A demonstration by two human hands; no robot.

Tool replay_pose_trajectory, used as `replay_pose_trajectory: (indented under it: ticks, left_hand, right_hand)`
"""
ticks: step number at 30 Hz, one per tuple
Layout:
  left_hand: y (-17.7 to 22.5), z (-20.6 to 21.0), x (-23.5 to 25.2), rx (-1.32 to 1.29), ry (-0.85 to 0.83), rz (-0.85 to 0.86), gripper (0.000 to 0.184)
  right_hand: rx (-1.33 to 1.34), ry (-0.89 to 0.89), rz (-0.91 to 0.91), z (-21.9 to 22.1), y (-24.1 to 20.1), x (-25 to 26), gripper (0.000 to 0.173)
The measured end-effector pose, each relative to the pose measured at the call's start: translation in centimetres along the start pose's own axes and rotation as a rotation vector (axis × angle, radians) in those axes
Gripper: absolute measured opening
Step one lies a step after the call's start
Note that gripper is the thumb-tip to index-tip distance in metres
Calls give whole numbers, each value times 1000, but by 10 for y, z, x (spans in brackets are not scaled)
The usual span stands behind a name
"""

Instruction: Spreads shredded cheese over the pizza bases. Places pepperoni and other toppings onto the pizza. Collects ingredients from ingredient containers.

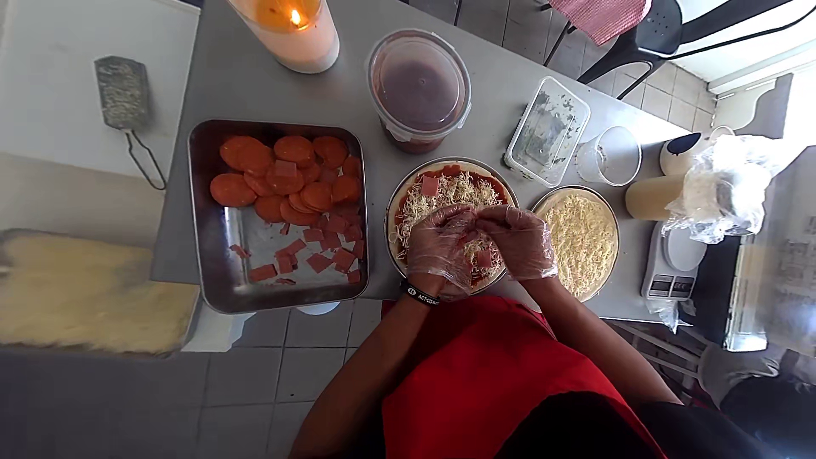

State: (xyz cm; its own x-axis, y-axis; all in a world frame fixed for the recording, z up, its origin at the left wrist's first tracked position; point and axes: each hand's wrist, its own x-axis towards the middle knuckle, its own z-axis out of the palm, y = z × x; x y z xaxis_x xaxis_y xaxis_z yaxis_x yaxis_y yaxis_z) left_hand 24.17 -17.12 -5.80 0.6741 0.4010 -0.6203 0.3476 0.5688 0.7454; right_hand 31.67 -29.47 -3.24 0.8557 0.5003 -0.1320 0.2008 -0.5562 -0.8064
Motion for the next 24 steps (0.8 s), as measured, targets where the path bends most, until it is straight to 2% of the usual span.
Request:
replay_pose_trajectory:
  ticks: [6, 11, 13, 16, 19, 21, 24]
  left_hand:
    - [-1, -4, 7, -62, -13, -50, 16]
    - [-1, -11, 4, -68, -22, -47, 17]
    - [4, -12, 2, -108, 12, -75, 17]
    - [10, -19, -6, -177, 45, -85, 20]
    - [10, -32, -16, -250, 30, -70, 25]
    - [14, -35, -19, -286, 64, -80, 27]
    - [16, -43, -23, -327, 116, -90, 27]
  right_hand:
    - [-7, 21, 136, -12, 12, 26, 14]
    - [-192, -28, 221, -9, 25, 51, 16]
    - [-334, 7, 150, -5, 28, 50, 18]
    - [-453, 85, -71, -5, 22, 40, 14]
    - [-484, -63, -232, -3, 22, 39, 14]
    - [-523, -157, -246, 3, 29, 43, 17]
    - [-549, -216, -243, 6, 31, 50, 11]
